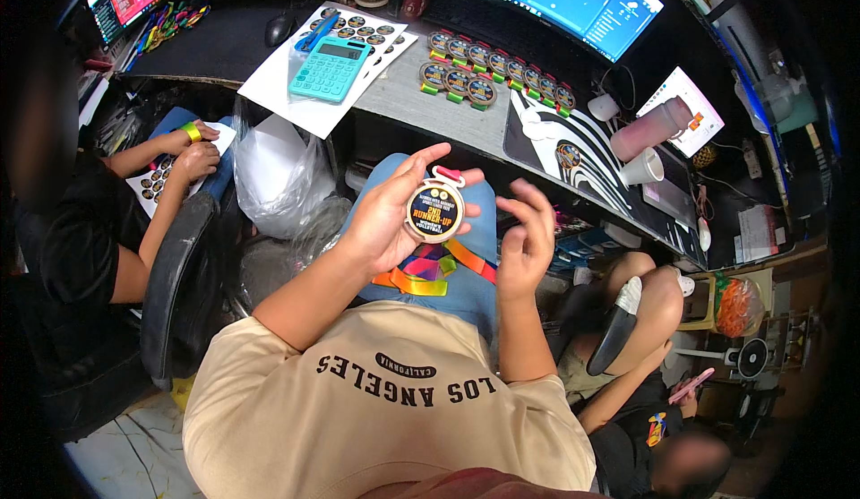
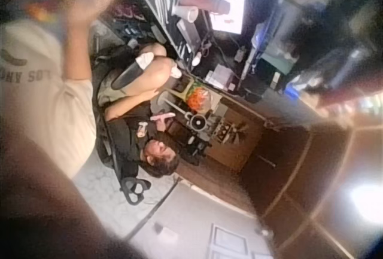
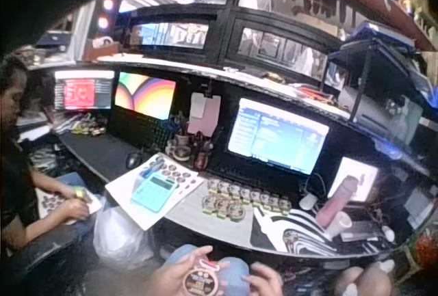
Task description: The person assembles medals by attaching circular stickers to the center of rainbow-colored ribbons. They repeatedly pick up a ribbon, apply a sticker, and place the finished medal on the desk.
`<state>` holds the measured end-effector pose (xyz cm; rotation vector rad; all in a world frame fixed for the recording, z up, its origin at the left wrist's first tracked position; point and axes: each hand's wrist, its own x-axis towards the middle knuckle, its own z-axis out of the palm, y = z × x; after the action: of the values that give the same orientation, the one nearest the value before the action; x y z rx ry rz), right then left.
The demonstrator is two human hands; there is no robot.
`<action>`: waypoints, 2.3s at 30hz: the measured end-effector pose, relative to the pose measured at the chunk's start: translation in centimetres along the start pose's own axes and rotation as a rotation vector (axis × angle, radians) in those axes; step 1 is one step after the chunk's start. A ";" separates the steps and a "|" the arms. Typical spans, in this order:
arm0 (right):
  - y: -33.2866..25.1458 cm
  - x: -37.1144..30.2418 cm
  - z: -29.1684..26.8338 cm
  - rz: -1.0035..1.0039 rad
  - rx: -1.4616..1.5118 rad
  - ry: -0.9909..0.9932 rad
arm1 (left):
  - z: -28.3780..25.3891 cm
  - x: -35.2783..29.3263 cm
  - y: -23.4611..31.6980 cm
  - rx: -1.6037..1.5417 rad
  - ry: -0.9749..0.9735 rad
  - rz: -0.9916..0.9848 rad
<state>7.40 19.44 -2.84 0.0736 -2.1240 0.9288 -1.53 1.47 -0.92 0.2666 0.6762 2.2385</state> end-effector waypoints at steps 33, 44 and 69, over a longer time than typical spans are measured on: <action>-1.8 3.3 3.1 0.853 1.459 -0.551 | 1.4 -2.0 -0.8 0.499 -0.204 0.000; -0.3 14.5 -4.1 0.661 1.761 -0.315 | -0.8 -4.0 -1.7 0.550 -0.333 -0.130; -8.8 15.7 -6.1 0.296 1.316 -0.407 | 10.6 2.7 1.3 0.388 -0.575 -0.134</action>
<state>3.73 20.74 15.78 0.6536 -1.4846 2.5016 -0.04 6.82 8.65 0.9815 0.7693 1.7593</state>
